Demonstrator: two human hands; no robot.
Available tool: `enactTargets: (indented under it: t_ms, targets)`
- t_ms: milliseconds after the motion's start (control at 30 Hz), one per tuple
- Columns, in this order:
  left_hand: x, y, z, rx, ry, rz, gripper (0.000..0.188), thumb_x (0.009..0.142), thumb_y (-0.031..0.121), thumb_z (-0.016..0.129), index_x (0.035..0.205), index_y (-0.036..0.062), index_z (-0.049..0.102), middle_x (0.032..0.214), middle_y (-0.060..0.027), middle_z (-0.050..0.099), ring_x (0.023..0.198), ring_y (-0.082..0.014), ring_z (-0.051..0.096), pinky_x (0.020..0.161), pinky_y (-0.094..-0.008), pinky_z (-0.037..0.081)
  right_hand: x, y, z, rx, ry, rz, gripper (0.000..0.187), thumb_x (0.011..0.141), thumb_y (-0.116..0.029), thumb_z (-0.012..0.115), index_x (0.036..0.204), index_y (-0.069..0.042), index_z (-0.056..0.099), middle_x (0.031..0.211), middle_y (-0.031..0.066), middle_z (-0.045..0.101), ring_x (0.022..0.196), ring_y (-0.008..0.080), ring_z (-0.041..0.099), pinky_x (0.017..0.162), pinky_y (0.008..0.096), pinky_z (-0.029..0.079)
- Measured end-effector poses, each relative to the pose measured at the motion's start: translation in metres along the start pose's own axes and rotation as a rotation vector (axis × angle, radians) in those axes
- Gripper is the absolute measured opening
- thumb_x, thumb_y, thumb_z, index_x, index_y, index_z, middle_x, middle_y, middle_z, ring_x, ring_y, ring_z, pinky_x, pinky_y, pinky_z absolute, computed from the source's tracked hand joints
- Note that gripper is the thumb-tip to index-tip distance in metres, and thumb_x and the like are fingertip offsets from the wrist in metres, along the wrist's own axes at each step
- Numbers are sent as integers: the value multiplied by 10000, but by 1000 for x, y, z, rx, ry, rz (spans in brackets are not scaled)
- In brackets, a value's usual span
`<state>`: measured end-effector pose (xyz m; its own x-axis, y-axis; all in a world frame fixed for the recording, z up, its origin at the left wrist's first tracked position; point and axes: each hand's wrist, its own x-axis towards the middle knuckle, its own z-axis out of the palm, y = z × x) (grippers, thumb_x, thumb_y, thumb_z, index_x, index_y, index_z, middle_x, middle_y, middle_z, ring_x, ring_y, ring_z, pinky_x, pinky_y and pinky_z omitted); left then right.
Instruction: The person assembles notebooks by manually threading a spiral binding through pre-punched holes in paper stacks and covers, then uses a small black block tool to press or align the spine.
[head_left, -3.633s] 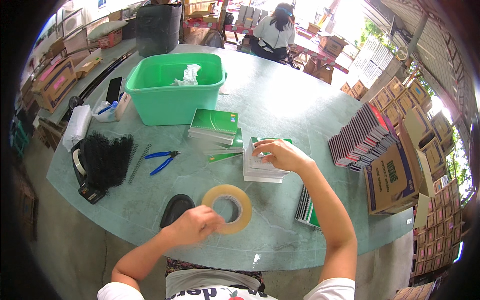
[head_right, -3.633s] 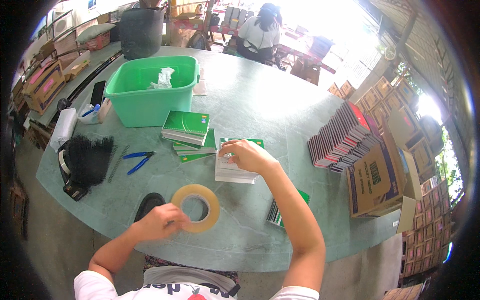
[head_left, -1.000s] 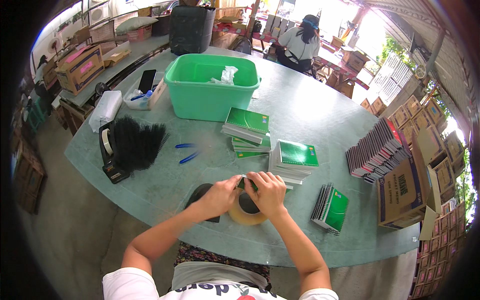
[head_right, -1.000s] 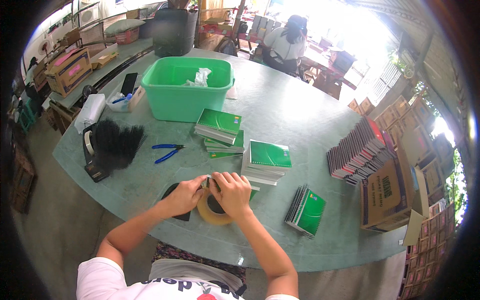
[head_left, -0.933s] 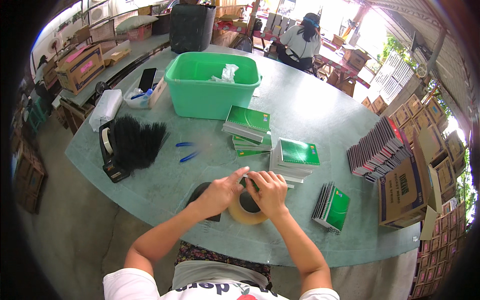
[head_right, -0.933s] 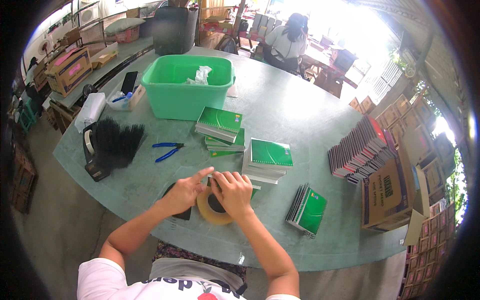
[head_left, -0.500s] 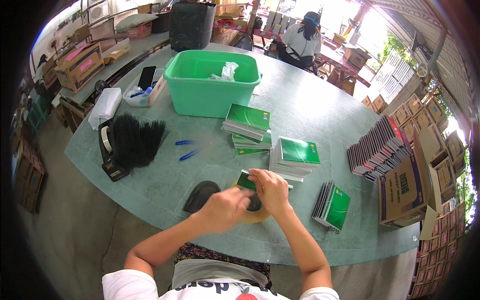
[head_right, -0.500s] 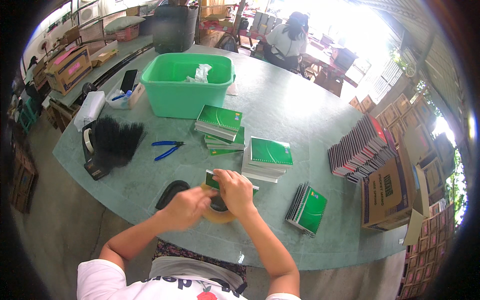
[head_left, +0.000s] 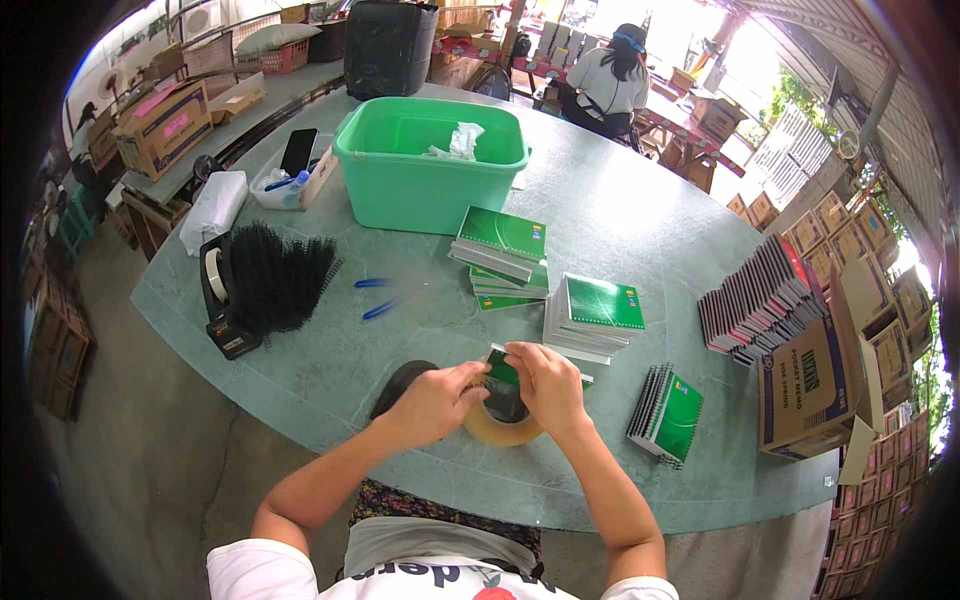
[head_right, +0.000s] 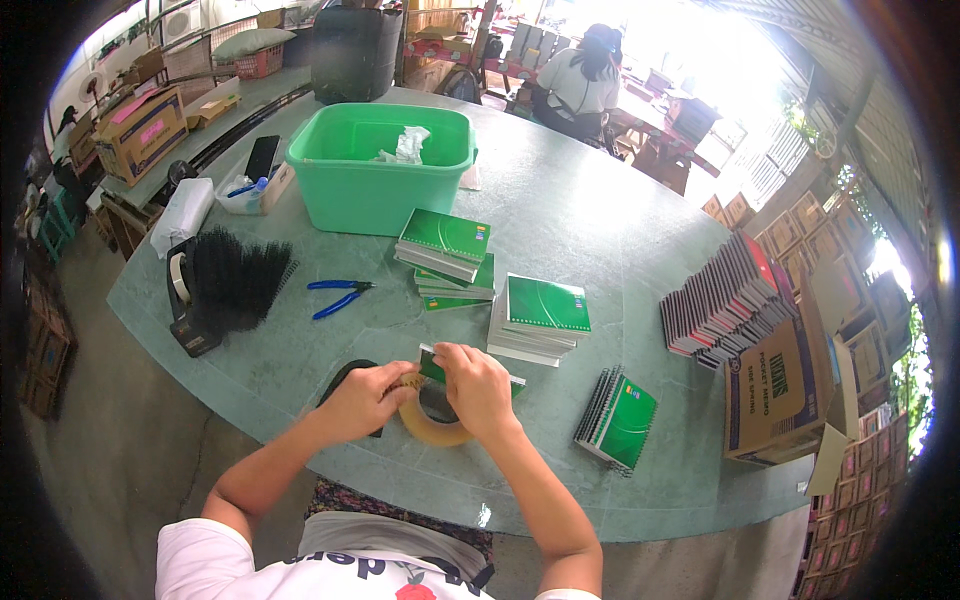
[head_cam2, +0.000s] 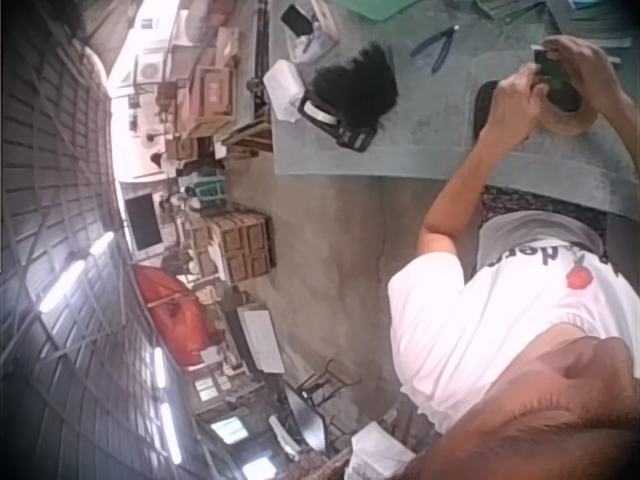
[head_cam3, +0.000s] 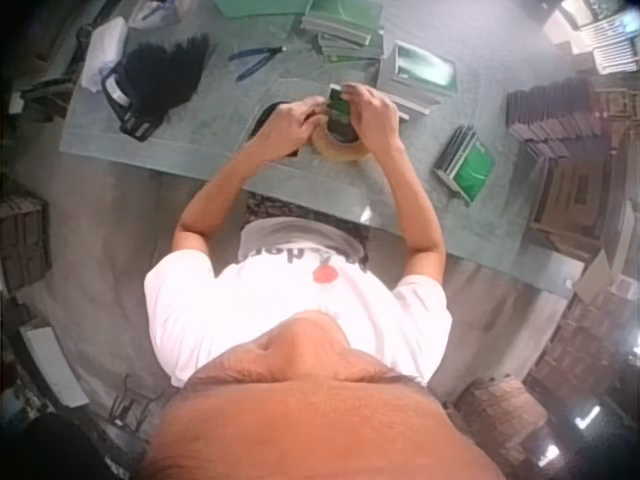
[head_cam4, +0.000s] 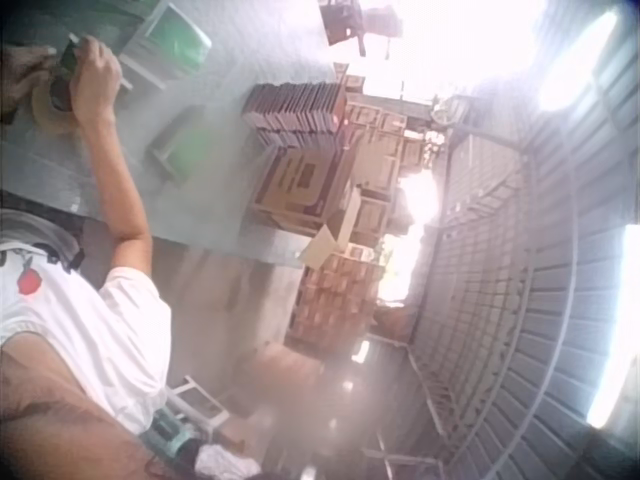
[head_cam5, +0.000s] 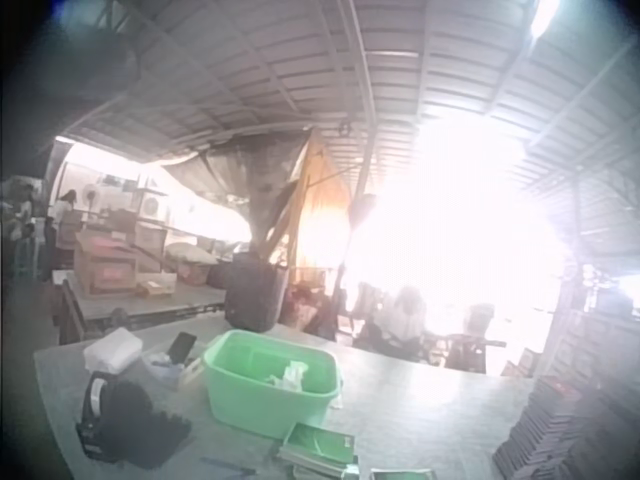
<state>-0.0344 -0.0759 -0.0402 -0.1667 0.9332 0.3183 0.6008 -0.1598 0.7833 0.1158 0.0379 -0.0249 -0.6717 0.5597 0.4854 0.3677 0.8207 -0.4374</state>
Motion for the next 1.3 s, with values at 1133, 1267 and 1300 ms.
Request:
enactTargets:
  t_ms: [1133, 1267, 1300]
  targets:
    - [34, 1, -42, -71, -366, -356, 242, 869, 266, 616, 860, 24, 616, 753, -119, 621, 680, -223, 621, 570, -315, 487, -2, -4, -7, -21, -111, -156, 267, 766, -37, 601, 1022, -114, 595, 862, 36, 632, 804, 231, 609, 694, 360, 474]
    - [34, 3, -41, -38, -254, -257, 221, 840, 243, 644, 898, 31, 635, 792, -120, 616, 767, -254, 621, 612, -330, 493, 0, -9, -5, -9, -100, -149, 233, 796, -46, 605, 1022, -105, 615, 857, 44, 642, 806, 242, 621, 684, 358, 479]
    - [29, -11, -27, 45, -85, -56, 223, 844, 248, 641, 901, 32, 638, 783, -112, 617, 759, -250, 620, 614, -330, 493, 1, -11, -5, -1, -100, -132, 234, 796, -50, 606, 1024, -102, 615, 861, 46, 642, 810, 244, 621, 685, 358, 478]
